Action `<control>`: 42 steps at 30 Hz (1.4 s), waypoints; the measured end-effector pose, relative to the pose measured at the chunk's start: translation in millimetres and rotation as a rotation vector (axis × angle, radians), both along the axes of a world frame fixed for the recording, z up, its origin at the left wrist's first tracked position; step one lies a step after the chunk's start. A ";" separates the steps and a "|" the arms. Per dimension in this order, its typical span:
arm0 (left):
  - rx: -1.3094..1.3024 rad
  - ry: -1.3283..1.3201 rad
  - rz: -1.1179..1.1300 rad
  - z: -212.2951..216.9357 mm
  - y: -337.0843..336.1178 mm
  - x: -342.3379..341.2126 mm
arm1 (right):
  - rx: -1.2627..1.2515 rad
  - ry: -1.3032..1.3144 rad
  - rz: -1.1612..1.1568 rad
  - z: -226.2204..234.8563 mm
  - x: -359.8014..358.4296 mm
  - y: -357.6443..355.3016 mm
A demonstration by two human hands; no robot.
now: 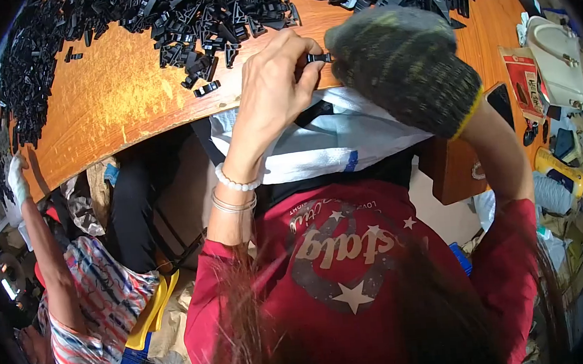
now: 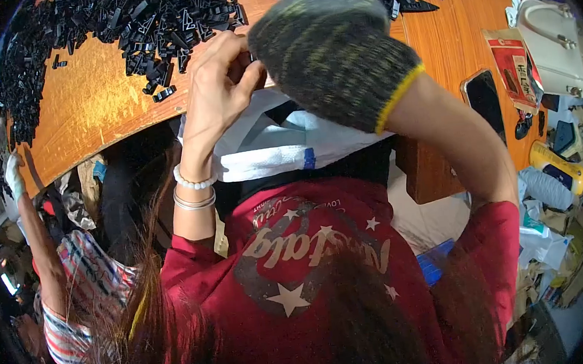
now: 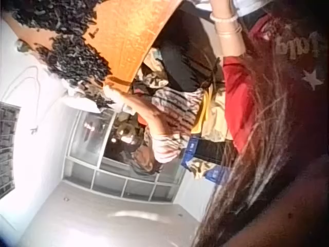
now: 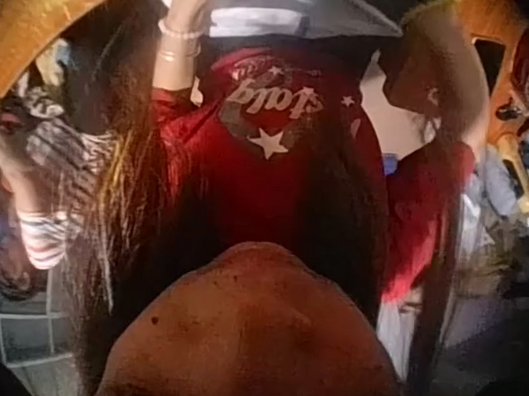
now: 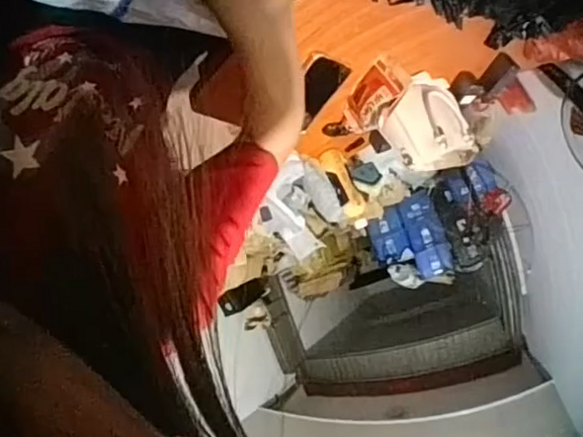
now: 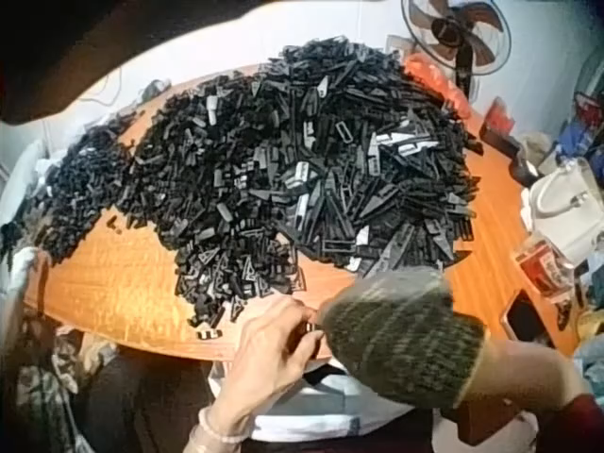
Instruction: Sorting and inspecting small black plastic components at a workshop table.
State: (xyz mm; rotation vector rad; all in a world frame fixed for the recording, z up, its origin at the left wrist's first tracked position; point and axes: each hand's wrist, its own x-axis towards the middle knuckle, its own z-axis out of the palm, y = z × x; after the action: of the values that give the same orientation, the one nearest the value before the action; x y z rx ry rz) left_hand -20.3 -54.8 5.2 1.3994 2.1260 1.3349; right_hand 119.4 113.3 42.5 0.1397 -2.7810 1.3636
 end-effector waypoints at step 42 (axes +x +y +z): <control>0.283 -1.472 -0.316 -5.0 -26.3 18.6 | -0.588 -0.085 -0.412 -6.1 36.2 -39.5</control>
State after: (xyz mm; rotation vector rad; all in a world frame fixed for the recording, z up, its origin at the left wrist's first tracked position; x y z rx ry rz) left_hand -1.7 -81.1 0.1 0.3798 0.7258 1.6962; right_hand 155.6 73.8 36.4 -0.4852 -2.1554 1.9911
